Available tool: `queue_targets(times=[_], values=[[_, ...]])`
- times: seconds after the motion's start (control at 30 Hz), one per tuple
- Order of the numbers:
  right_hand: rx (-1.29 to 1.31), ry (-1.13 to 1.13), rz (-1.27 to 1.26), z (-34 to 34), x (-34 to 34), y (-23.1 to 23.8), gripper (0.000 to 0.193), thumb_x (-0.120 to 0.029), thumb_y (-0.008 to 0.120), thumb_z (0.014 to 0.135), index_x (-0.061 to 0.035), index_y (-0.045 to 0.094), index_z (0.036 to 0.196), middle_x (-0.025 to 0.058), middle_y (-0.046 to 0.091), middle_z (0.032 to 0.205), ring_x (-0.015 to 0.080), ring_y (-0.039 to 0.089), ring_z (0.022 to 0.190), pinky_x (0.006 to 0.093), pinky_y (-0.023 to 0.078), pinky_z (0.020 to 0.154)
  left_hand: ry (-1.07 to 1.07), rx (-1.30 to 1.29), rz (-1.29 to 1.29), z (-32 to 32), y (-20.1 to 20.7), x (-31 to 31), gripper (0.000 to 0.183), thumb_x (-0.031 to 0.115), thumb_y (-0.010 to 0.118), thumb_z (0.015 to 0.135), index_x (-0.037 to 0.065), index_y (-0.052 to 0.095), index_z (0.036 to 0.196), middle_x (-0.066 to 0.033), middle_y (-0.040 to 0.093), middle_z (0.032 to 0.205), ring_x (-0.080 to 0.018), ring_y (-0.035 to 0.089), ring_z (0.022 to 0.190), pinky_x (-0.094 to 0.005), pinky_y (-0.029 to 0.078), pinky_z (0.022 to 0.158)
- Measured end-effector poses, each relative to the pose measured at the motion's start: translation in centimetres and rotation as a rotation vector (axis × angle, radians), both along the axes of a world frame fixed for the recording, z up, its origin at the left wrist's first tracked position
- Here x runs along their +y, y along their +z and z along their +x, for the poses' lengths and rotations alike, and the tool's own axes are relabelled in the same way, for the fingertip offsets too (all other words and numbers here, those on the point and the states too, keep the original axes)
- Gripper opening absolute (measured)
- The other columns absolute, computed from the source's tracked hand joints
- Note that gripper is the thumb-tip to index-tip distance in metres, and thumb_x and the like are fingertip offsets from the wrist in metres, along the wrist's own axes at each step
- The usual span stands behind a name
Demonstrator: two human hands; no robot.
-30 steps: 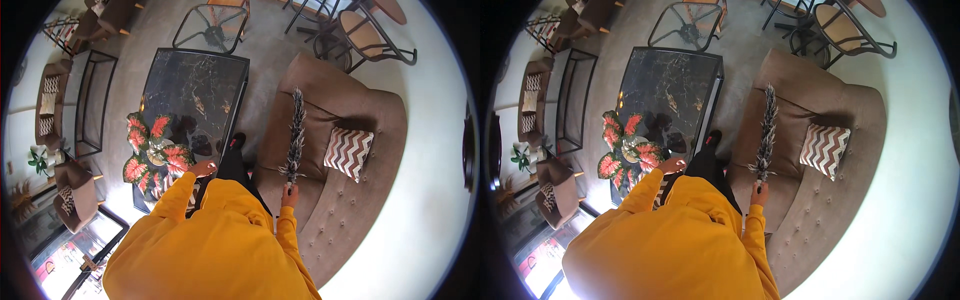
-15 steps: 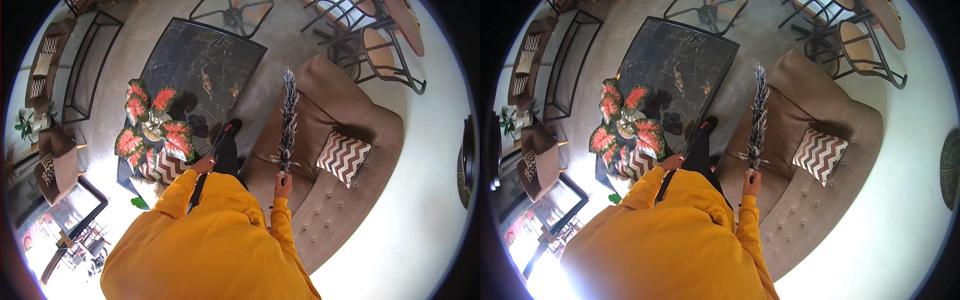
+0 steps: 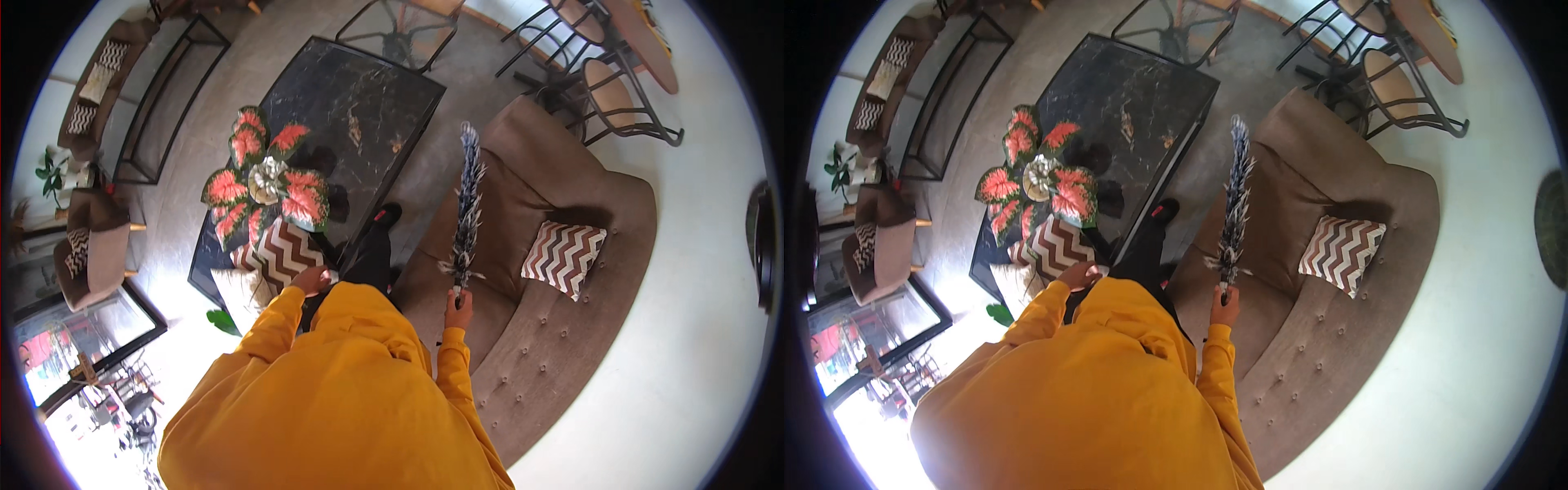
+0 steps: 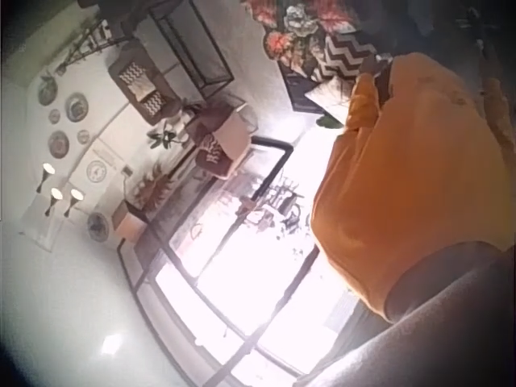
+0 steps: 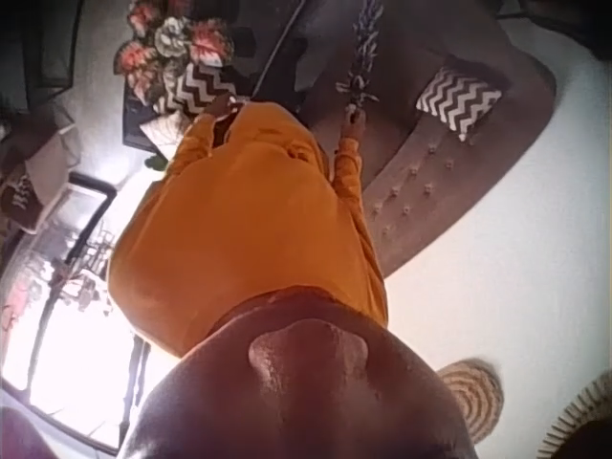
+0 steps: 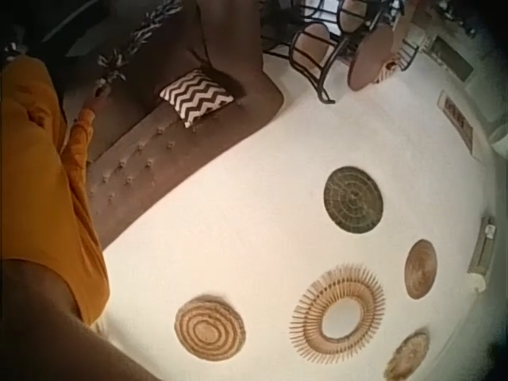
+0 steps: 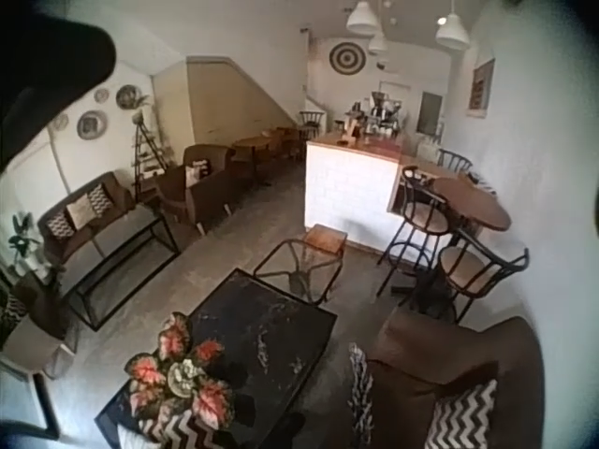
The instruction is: Dusting decorative pillows with a feather duster and arranging them on a couch.
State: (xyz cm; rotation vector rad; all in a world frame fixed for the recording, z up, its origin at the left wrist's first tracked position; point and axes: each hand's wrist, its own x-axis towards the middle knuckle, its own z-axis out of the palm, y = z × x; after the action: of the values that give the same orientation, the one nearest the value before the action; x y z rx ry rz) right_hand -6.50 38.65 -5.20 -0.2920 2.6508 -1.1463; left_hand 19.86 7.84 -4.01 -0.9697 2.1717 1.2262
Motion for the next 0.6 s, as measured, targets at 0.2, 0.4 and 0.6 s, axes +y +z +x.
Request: queue_targets(times=[0.2, 0.4, 0.6], values=[[0.057, -0.013, -0.043, 3.0, -0.4, 1.0, 0.034, -0.032, 0.065, 0.082, -0.0043, 0.055, 0.098, 0.0076, 0.05, 0.06, 0.0151, 0.049, 0.051, 0.0308, 0.04, 0.049, -0.058, -0.259, -0.45, 10.1, -2.7, -3.8, 0.042, 0.022, 0.062, 0.069, 0.016, 0.058, 0.11, -0.0139, 0.053, 0.119, -0.0307, 0.042, 0.118, -0.0559, 0.026, 0.097], [-0.187, -0.158, -0.054, 5.4, -0.1, 1.0, 0.037, -0.035, 0.065, 0.081, -0.0051, 0.055, 0.099, 0.0175, 0.061, 0.084, 0.0297, 0.058, 0.075, 0.0361, 0.045, 0.068, -0.009, -0.55, -0.523, 19.0, -3.8, -7.8, 0.11, 0.024, 0.083, 0.05, 0.021, 0.022, 0.141, -0.0082, -0.002, 0.15, -0.0369, -0.008, 0.137, -0.0573, 0.018, 0.106], [-0.065, -0.197, -0.059, 6.5, 1.2, 0.9, 0.037, -0.034, 0.065, 0.08, -0.0047, 0.054, 0.1, 0.0204, 0.062, 0.092, 0.0372, 0.06, 0.088, 0.0388, 0.046, 0.074, -0.071, -0.746, -0.213, 18.9, -3.8, -7.1, 0.114, 0.023, 0.085, 0.05, 0.026, 0.017, 0.14, -0.0116, 0.015, 0.146, -0.0348, 0.021, 0.134, -0.0559, 0.027, 0.104]])
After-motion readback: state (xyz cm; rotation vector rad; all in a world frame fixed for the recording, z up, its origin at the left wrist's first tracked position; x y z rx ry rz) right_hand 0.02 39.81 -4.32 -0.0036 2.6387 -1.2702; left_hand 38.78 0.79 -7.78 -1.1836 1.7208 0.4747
